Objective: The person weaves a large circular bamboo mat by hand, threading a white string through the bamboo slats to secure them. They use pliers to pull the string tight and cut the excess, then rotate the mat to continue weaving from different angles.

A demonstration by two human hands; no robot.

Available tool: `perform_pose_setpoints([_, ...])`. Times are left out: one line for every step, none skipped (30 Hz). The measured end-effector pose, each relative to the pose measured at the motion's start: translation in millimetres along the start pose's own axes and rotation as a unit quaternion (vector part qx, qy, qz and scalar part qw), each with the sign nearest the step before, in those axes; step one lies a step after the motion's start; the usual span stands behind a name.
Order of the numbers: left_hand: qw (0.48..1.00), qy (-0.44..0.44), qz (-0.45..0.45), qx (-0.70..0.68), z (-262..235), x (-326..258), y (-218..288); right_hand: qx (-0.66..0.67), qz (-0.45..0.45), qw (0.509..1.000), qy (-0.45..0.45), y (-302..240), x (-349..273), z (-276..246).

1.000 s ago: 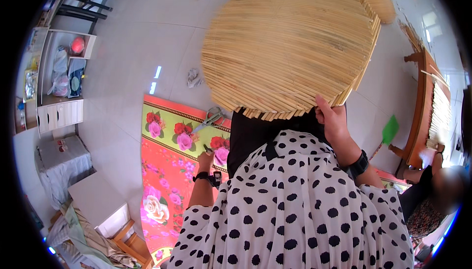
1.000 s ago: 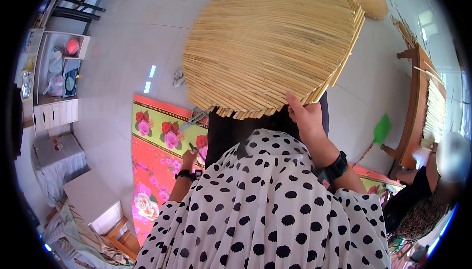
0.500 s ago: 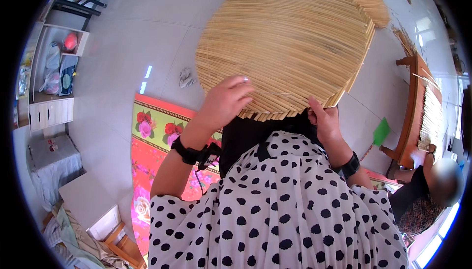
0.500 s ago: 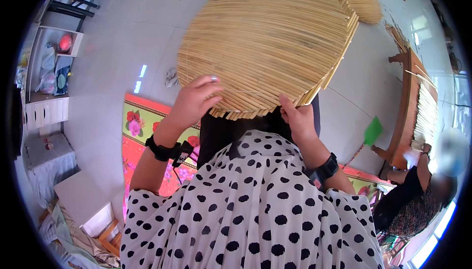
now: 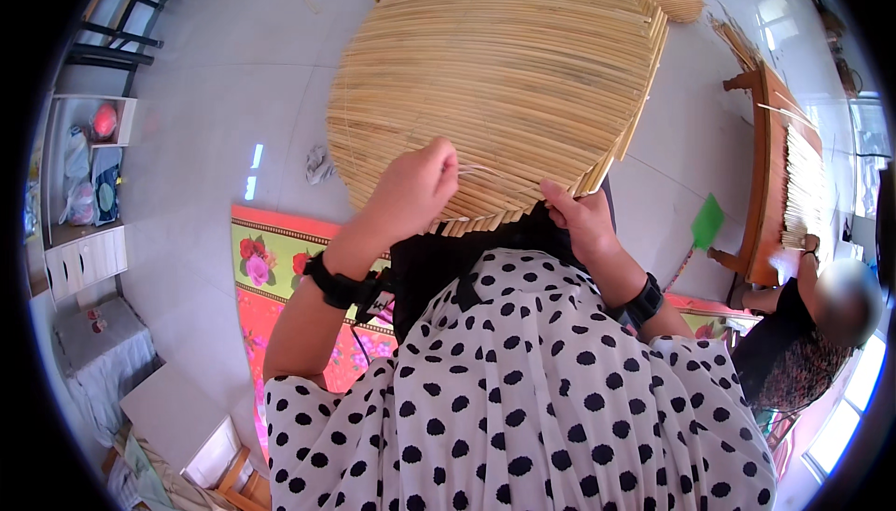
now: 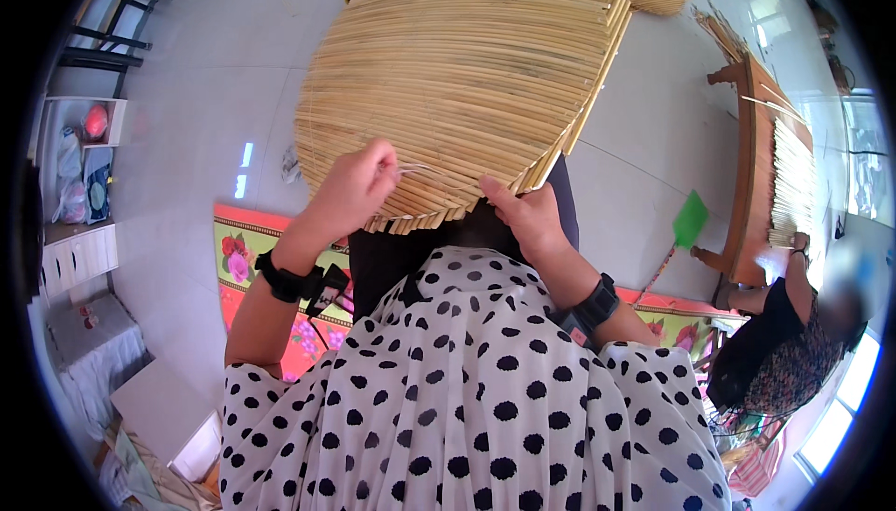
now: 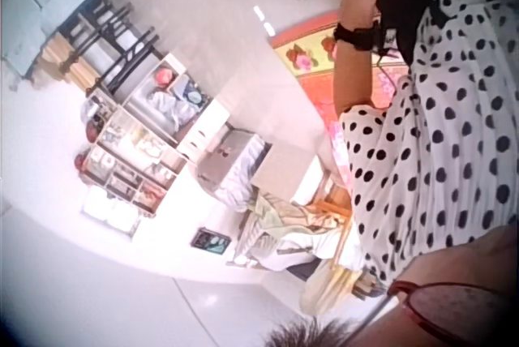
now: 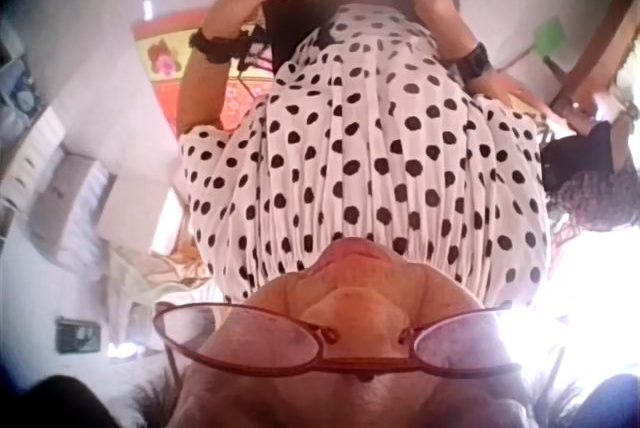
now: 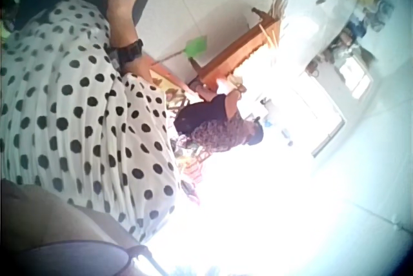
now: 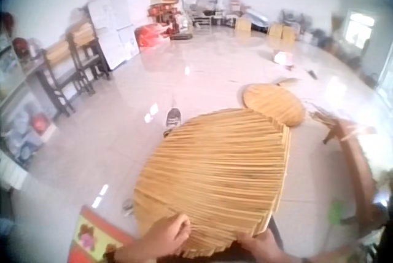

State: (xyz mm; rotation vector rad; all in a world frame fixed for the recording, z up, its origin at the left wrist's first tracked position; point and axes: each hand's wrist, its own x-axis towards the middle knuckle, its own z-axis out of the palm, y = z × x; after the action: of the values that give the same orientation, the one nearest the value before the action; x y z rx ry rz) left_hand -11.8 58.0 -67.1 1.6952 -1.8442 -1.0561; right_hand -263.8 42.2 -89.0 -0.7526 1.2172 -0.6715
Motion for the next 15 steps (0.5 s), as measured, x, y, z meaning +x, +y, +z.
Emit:
perform_pose_setpoints([0.997, -0.024, -0.017, -0.078, -6, 2, 6, 0.006, -0.002, 1.000, -0.006, 1, 1, -1])
perform_pose_setpoints([0.986, -0.048, -0.037, -0.154, -13, 2, 12, 0.014, -0.002, 1.000, -0.013, 1, 1, -2])
perform_pose_setpoints([0.969, -0.071, -0.054, -0.228, -20, 4, 19, 0.020, -0.004, 1.000, -0.020, 2, 2, -3])
perform_pose_setpoints([0.965, -0.120, -0.049, -0.229, -30, 6, 27, 0.033, -0.011, 0.999, -0.023, 3, 2, -3])
perform_pose_setpoints([0.961, -0.111, -0.010, -0.255, -35, 6, 35, 0.032, -0.009, 0.999, -0.027, 1, 2, -4])
perform_pose_setpoints([0.955, -0.099, 0.026, -0.279, -39, 3, 43, 0.033, -0.005, 0.999, -0.034, 1, 2, -3])
perform_pose_setpoints([0.947, -0.088, 0.062, -0.302, -44, 0, 50, 0.034, -0.003, 0.999, -0.041, 0, 3, -3])
perform_pose_setpoints([0.938, -0.107, 0.058, -0.326, -47, 1, 59, 0.033, -0.001, 0.999, -0.037, 0, 3, -5])
perform_pose_setpoints([0.929, -0.121, 0.049, -0.347, -52, 1, 70, 0.034, 0.003, 0.999, -0.038, 0, 3, -3])
perform_pose_setpoints([0.919, -0.135, 0.040, -0.367, -54, 1, 78, 0.035, 0.007, 0.999, -0.040, -1, 3, -2])
perform_pose_setpoints([0.941, -0.130, 0.049, -0.309, -52, 3, 84, 0.034, 0.005, 0.999, -0.040, 0, 4, -3])
perform_pose_setpoints([0.958, -0.124, 0.059, -0.250, -50, 6, 89, 0.034, 0.003, 0.999, -0.039, 1, 4, -5])
perform_pose_setpoints([0.972, -0.117, 0.068, -0.191, -47, 9, 93, 0.034, 0.001, 0.999, -0.039, 1, 4, -6])
perform_pose_setpoints([0.975, -0.085, 0.110, -0.171, -40, 9, 89, 0.030, 0.000, 0.999, -0.040, 0, 3, -4])
perform_pose_setpoints([0.983, -0.086, 0.115, -0.115, -40, 10, 87, 0.026, 0.000, 0.999, -0.041, -4, 1, -1])
